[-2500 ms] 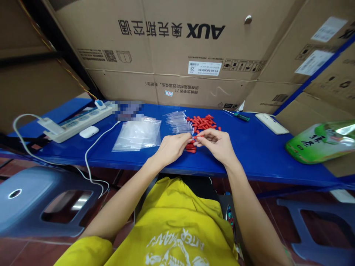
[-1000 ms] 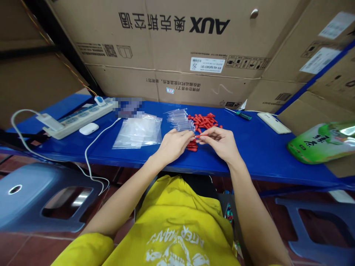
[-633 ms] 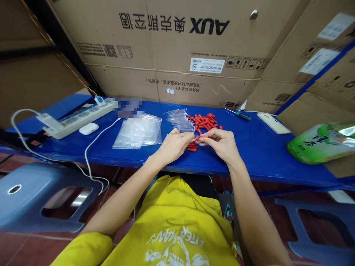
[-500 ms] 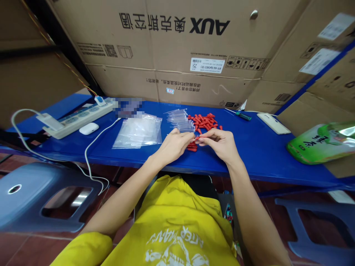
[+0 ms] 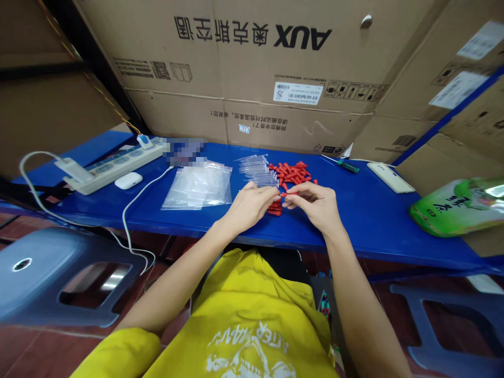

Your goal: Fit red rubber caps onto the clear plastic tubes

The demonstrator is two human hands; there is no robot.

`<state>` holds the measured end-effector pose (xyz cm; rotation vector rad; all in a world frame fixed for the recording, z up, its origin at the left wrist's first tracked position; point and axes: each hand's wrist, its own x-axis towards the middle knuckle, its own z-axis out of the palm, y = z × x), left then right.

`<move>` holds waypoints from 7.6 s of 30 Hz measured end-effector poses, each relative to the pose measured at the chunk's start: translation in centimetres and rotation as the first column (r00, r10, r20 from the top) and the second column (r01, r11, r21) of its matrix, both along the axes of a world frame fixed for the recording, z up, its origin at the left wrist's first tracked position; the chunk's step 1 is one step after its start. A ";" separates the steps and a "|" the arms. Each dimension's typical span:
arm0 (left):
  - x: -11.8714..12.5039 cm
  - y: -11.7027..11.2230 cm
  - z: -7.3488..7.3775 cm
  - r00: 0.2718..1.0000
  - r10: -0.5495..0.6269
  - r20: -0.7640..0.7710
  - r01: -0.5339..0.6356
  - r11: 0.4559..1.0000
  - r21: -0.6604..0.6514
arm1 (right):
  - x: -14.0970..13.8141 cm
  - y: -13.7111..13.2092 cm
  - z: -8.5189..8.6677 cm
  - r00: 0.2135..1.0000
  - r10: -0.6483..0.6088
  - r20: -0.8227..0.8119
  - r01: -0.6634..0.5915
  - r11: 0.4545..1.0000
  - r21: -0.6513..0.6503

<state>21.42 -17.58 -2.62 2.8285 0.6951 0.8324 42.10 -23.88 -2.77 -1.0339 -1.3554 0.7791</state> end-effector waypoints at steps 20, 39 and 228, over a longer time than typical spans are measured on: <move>0.1 0.2 -0.2 1.000 -0.010 -0.019 0.010 1.000 0.006 | 0.2 0.0 0.1 0.999 0.031 0.022 -0.029 0.997 -0.078; 0.0 0.3 -0.2 0.999 -0.036 -0.039 0.035 0.999 -0.041 | 0.0 0.0 0.2 0.998 0.057 0.002 -0.057 0.995 -0.083; -1.0 1.5 0.2 0.992 0.113 0.052 -0.107 0.989 -0.106 | 0.1 1.2 -0.7 0.869 -0.227 0.440 0.235 0.971 0.037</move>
